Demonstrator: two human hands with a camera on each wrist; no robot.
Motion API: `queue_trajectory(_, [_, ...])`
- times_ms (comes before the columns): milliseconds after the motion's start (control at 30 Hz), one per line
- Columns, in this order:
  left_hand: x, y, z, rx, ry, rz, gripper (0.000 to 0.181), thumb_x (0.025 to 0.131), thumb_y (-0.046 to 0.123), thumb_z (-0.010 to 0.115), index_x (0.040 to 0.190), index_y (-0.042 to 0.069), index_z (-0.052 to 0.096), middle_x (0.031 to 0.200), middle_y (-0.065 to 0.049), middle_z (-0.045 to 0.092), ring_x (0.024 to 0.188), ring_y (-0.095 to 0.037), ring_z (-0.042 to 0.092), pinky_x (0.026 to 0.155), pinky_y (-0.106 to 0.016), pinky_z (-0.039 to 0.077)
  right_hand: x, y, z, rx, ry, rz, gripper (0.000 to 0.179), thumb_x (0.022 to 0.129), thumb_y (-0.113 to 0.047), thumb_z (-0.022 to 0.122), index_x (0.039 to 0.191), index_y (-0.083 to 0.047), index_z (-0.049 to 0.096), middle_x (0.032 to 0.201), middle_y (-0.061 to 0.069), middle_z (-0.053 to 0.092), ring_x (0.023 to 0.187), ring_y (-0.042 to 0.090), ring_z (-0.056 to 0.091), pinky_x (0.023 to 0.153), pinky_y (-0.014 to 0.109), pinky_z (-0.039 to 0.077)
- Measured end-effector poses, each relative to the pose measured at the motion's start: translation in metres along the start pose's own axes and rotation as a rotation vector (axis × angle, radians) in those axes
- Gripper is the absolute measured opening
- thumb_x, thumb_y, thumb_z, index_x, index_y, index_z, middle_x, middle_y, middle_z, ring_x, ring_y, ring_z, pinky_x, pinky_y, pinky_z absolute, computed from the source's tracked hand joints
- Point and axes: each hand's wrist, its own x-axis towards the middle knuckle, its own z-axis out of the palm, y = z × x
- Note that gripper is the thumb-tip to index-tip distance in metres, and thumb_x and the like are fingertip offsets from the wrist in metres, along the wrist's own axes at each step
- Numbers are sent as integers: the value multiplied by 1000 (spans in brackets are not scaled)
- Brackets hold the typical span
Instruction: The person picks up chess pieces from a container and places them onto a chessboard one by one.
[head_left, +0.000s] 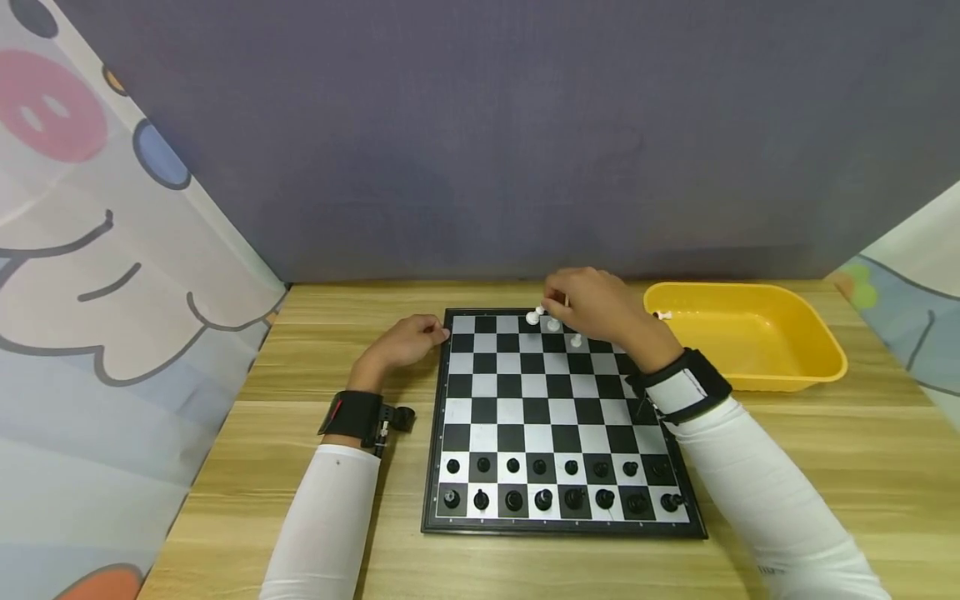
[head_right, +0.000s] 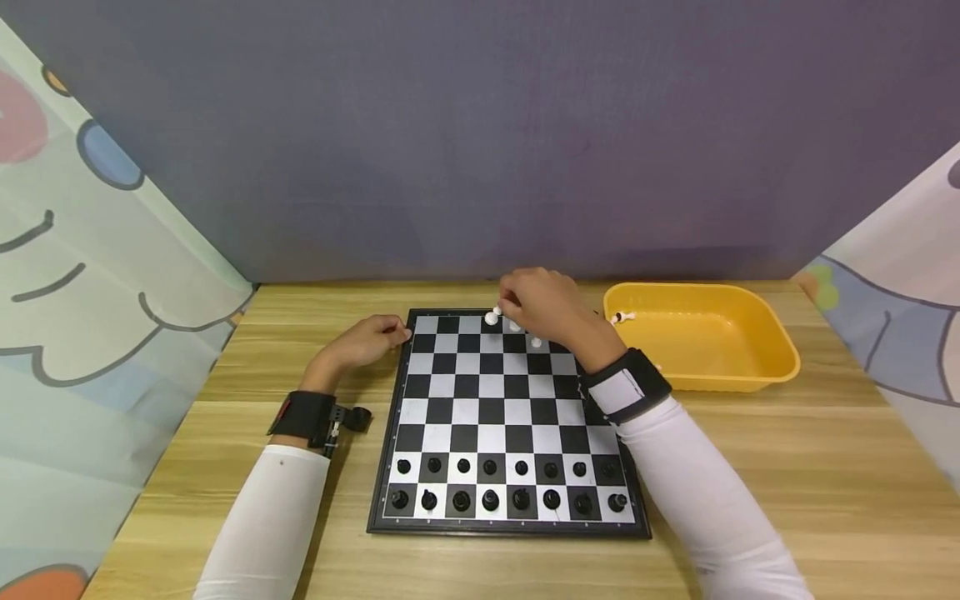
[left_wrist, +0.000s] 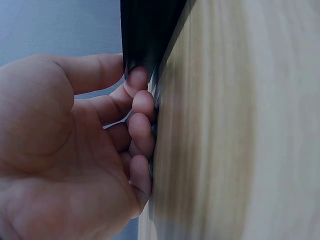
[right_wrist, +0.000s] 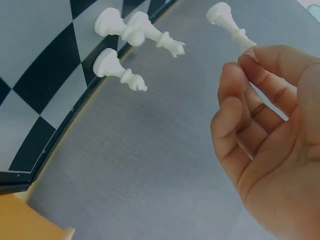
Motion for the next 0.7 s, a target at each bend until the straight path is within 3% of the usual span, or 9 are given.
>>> queue_trajectory(233, [1, 0, 2, -4, -1, 0, 29, 107, 33, 50, 90, 10, 55, 81, -1, 47, 74, -19, 46, 68, -32, 38, 10, 2, 9, -34, -51, 31, 11, 98, -24, 64, 93, -15, 68, 90, 0, 65, 78, 20, 59, 71, 39, 49])
queue_trajectory(700, [1, 2, 5, -29, -11, -10, 30, 108, 33, 50, 88, 11, 52, 78, 0, 45, 70, -19, 44, 67, -32, 37, 16, 3, 23, -51, -44, 44, 11, 98, -23, 68, 94, -13, 70, 90, 2, 65, 78, 20, 59, 70, 41, 50])
